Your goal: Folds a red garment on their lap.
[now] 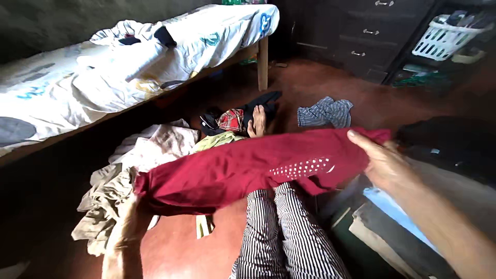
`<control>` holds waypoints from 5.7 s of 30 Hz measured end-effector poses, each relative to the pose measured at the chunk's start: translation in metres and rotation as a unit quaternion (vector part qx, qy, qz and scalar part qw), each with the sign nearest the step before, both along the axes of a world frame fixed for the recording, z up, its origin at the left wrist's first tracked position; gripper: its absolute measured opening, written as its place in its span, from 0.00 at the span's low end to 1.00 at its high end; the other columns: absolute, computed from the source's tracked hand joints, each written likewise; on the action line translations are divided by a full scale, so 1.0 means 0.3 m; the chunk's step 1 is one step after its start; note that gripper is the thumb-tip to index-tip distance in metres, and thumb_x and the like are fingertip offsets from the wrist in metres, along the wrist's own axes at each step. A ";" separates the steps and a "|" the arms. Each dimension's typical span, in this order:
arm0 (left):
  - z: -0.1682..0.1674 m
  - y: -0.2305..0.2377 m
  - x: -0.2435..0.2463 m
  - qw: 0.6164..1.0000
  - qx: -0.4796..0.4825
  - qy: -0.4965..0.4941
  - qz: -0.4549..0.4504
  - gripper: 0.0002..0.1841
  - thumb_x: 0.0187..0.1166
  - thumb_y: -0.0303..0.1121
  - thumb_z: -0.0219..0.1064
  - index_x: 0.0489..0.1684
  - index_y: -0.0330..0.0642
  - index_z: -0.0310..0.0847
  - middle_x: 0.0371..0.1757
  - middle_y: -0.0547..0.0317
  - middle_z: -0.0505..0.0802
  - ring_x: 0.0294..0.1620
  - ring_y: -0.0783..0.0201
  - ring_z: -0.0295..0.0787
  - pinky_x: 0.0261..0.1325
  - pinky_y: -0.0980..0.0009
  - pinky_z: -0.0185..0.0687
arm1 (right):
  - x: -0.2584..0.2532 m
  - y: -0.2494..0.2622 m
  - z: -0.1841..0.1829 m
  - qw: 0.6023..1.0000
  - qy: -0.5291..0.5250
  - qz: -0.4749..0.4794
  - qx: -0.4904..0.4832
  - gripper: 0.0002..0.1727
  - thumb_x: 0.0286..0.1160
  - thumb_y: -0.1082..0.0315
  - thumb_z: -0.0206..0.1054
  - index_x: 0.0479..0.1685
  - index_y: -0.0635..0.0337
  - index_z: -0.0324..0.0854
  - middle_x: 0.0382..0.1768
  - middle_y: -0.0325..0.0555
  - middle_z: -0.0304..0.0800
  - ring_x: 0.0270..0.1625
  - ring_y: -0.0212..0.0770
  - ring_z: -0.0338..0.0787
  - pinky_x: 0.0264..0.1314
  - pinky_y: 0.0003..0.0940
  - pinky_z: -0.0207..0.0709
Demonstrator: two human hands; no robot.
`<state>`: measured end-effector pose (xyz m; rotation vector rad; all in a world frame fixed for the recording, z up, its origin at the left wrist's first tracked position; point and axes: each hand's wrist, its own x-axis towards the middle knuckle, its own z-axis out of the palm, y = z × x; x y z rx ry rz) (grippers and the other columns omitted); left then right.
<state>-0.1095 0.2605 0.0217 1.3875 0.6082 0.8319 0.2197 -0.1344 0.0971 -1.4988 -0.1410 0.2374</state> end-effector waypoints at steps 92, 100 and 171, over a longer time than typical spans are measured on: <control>-0.326 -0.136 0.598 0.794 0.293 0.410 -0.340 0.16 0.72 0.39 0.75 0.42 0.31 0.89 0.42 0.41 0.92 0.49 0.47 0.88 0.60 0.42 0.77 | 0.056 0.063 -0.691 0.990 -0.126 -0.027 -0.064 0.13 0.78 0.73 0.63 0.49 0.77 0.85 0.48 0.55 0.91 0.55 0.34 0.87 0.66 0.31 0.78; -0.413 -0.107 0.337 0.769 0.345 0.487 -0.230 0.14 0.78 0.35 0.70 0.52 0.33 0.89 0.55 0.34 0.92 0.63 0.35 0.87 0.68 0.33 0.74 | -0.053 0.038 -0.423 0.948 -0.292 0.116 -0.050 0.08 0.68 0.72 0.70 0.40 0.66 0.91 0.40 0.38 0.96 0.47 0.16 0.90 0.58 0.15 0.82; -0.283 -0.629 0.068 0.882 0.434 0.147 0.108 0.17 0.63 0.30 0.70 0.41 0.20 0.85 0.49 0.38 0.93 0.57 0.55 0.91 0.63 0.61 0.85 | -0.631 0.122 -0.522 0.896 0.016 0.440 -0.062 0.27 0.92 0.62 0.46 0.71 0.75 0.78 0.72 0.60 0.83 0.79 0.50 0.79 0.85 0.44 0.67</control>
